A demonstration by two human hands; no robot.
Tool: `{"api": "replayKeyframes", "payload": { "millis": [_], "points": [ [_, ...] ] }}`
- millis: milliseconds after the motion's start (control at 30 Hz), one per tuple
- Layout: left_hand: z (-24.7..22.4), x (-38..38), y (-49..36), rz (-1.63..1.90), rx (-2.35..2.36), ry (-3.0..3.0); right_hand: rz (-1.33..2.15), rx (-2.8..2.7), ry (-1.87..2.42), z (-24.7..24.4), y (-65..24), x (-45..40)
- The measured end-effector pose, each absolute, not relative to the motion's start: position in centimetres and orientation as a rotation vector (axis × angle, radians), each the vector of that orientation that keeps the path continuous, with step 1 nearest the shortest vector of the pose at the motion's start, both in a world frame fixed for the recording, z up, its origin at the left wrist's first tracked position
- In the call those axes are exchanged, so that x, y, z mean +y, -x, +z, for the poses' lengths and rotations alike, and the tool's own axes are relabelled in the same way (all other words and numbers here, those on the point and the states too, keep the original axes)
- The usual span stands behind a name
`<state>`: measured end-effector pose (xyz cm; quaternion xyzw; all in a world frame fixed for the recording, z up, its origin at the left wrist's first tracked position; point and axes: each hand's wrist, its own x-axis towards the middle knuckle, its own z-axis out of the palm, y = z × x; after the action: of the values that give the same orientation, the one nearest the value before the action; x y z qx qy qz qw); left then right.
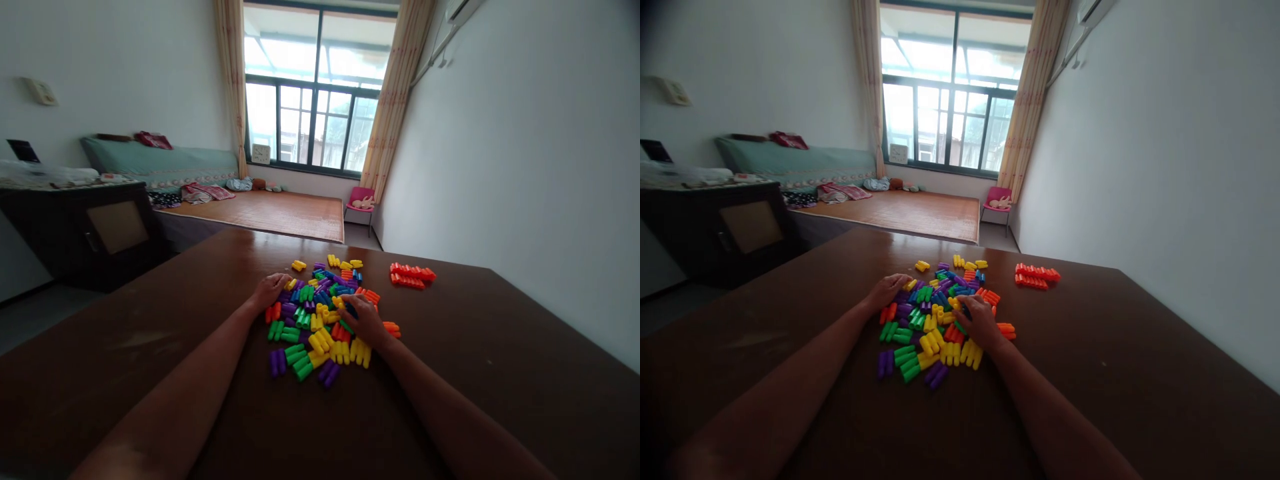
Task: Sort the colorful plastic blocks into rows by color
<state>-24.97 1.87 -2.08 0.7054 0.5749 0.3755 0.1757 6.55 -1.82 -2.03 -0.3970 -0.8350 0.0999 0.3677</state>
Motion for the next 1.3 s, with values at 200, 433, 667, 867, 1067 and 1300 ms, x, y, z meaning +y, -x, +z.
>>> {"api": "replayKeyframes", "payload": {
  "millis": [200,433,667,867,1067,1300],
  "points": [
    [-2.1,2.0,24.9,1.019,1.655,-2.060,0.316,-2.162,0.998,-1.9,-6.1,-1.7],
    [-1.9,1.9,24.9,1.046,1.637,-2.025,0.603,-1.896,0.960,-0.3,-7.6,-0.7],
    [-2.1,2.0,25.0,1.069,1.614,-2.024,0.643,-1.671,1.179,-1.1,-12.8,2.9],
    [-1.9,1.6,24.9,1.020,1.621,-2.059,0.590,-2.027,1.142,-0.7,-11.6,0.9],
    [-1.8,1.3,24.7,1.014,1.627,-2.104,0.406,-2.226,1.127,-0.3,-10.8,-0.1],
    [-1.5,1.2,24.5,1.037,1.600,-2.101,0.594,-2.076,1.079,-0.9,-10.6,0.1]
  ]
}}
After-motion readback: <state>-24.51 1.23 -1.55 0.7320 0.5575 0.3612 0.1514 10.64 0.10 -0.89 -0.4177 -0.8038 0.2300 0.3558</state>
